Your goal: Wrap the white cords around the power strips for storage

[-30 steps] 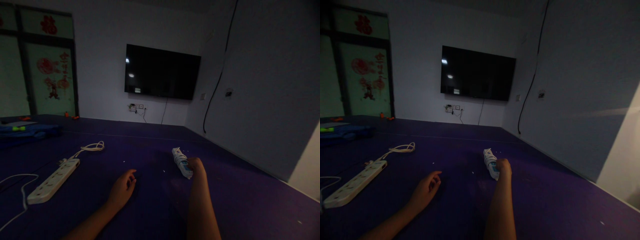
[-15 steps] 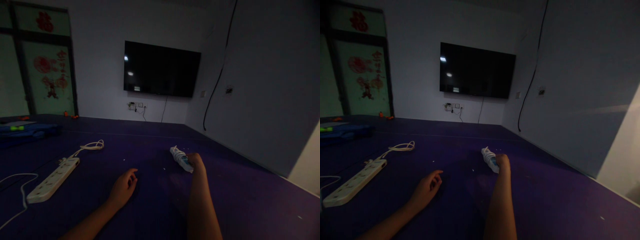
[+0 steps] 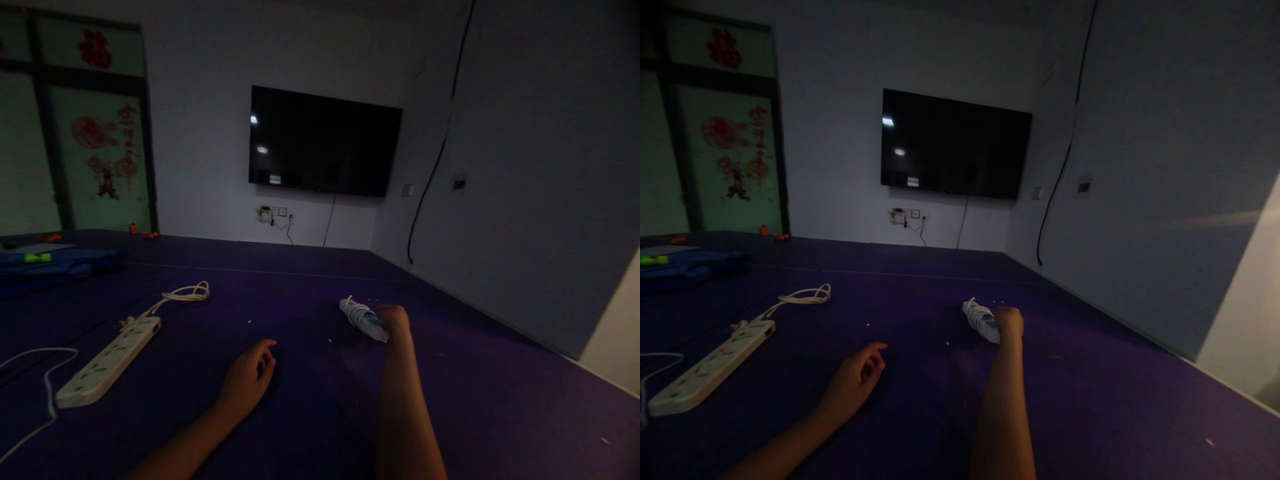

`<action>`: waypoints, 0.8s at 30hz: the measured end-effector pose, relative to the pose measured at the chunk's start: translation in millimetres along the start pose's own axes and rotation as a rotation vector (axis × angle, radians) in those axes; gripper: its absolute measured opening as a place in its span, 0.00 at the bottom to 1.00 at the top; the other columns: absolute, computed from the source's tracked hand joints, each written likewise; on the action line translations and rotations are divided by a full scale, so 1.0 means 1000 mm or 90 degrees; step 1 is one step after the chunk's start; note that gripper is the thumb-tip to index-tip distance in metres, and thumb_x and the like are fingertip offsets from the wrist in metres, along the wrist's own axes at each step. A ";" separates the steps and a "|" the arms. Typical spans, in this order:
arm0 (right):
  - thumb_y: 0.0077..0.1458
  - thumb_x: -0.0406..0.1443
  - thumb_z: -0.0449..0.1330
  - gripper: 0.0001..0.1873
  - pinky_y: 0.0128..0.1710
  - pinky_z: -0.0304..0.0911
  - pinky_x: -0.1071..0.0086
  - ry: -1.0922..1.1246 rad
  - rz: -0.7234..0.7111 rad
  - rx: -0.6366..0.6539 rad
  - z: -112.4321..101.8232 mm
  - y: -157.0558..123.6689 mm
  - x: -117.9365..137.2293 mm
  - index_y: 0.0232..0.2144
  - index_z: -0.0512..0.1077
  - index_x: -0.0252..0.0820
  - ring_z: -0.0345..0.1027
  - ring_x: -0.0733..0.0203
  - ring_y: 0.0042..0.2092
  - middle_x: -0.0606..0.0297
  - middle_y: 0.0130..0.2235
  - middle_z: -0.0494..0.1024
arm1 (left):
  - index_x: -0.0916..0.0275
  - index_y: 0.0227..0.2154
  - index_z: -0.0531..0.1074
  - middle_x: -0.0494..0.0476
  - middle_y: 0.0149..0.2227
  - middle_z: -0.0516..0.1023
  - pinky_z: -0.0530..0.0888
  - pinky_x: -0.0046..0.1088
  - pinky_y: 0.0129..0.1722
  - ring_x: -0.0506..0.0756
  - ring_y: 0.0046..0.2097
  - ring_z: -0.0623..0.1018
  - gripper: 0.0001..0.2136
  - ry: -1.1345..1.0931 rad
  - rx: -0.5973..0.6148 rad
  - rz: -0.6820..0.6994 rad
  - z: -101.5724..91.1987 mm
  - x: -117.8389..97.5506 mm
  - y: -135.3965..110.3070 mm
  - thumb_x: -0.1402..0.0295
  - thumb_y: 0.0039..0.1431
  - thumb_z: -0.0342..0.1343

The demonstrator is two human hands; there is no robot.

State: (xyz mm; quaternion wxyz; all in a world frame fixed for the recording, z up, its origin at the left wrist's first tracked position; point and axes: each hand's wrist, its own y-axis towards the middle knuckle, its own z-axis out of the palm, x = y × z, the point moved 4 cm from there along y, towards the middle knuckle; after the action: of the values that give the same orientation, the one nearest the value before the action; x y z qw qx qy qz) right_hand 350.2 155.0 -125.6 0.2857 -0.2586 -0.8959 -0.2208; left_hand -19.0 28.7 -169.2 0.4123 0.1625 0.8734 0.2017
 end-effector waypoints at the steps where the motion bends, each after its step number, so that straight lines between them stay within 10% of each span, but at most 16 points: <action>1: 0.59 0.39 0.54 0.13 0.43 0.66 0.62 0.013 0.007 0.002 -0.004 -0.002 0.002 0.46 0.68 0.42 0.67 0.59 0.45 0.59 0.48 0.70 | 0.59 0.44 0.67 0.54 0.33 0.76 0.70 0.27 0.31 0.51 0.31 0.75 0.14 0.002 -0.003 0.001 0.000 0.000 0.000 0.65 0.56 0.46; 12: 0.56 0.34 0.47 0.21 0.42 0.63 0.64 0.126 0.015 -0.169 -0.053 -0.052 0.065 0.50 0.67 0.32 0.69 0.49 0.47 0.49 0.45 0.75 | 0.61 0.41 0.70 0.59 0.38 0.78 0.72 0.33 0.41 0.56 0.39 0.77 0.13 0.080 -0.025 0.001 -0.005 0.001 0.004 0.68 0.56 0.46; 19: 0.58 0.35 0.47 0.22 0.38 0.61 0.70 0.083 -0.298 -0.042 0.008 -0.137 0.142 0.55 0.62 0.42 0.71 0.57 0.44 0.58 0.43 0.77 | 0.62 0.39 0.71 0.60 0.39 0.78 0.71 0.34 0.43 0.56 0.41 0.77 0.12 0.078 -0.041 -0.008 -0.011 0.007 0.006 0.69 0.56 0.46; 24: 0.55 0.40 0.54 0.11 0.26 0.56 0.73 -0.007 -0.507 0.109 0.054 -0.207 0.124 0.32 0.75 0.44 0.73 0.59 0.28 0.63 0.26 0.79 | 0.62 0.39 0.71 0.59 0.38 0.78 0.71 0.33 0.42 0.56 0.39 0.77 0.11 0.080 -0.035 -0.005 -0.007 0.008 0.006 0.71 0.55 0.47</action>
State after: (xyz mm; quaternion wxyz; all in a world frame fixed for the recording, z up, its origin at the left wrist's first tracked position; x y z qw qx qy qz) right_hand 119.2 66.8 -139.9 0.1933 0.1321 -0.9428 -0.2373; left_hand -28.5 35.9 -168.0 0.3619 0.1347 0.8922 0.2341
